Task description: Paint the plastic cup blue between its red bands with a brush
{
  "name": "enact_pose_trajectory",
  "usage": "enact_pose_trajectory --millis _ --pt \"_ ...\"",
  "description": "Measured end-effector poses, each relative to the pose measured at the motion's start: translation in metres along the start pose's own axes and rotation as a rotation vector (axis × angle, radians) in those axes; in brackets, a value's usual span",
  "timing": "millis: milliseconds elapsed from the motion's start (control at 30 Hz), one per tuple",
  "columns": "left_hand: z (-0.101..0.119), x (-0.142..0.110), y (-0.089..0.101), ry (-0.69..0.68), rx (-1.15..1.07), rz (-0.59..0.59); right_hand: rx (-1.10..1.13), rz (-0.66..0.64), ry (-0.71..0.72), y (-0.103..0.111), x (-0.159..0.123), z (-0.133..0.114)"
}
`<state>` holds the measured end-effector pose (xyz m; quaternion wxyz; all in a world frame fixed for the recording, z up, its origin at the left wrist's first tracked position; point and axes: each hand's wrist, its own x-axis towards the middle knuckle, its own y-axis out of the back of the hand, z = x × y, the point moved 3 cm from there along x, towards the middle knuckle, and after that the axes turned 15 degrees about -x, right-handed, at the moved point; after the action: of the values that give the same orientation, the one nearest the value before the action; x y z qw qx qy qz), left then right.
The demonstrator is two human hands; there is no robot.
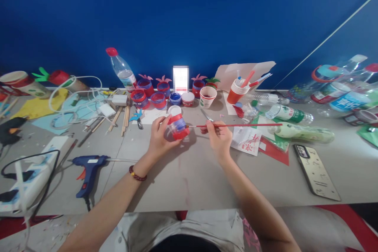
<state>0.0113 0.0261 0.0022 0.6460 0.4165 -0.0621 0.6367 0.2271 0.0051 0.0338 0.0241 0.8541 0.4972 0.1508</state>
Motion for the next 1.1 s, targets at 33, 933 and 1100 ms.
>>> enact_pose_trajectory --millis 33,933,1100 --pt "0.0 0.0 0.0 0.011 -0.011 0.004 0.014 0.021 0.012 0.001 0.001 0.0" --pt "0.006 -0.001 0.0 -0.082 0.046 0.03 -0.007 -0.047 0.029 -0.004 -0.006 0.0" --pt "0.009 -0.001 0.0 -0.105 0.016 0.035 0.069 -0.019 0.025 -0.003 -0.005 0.005"
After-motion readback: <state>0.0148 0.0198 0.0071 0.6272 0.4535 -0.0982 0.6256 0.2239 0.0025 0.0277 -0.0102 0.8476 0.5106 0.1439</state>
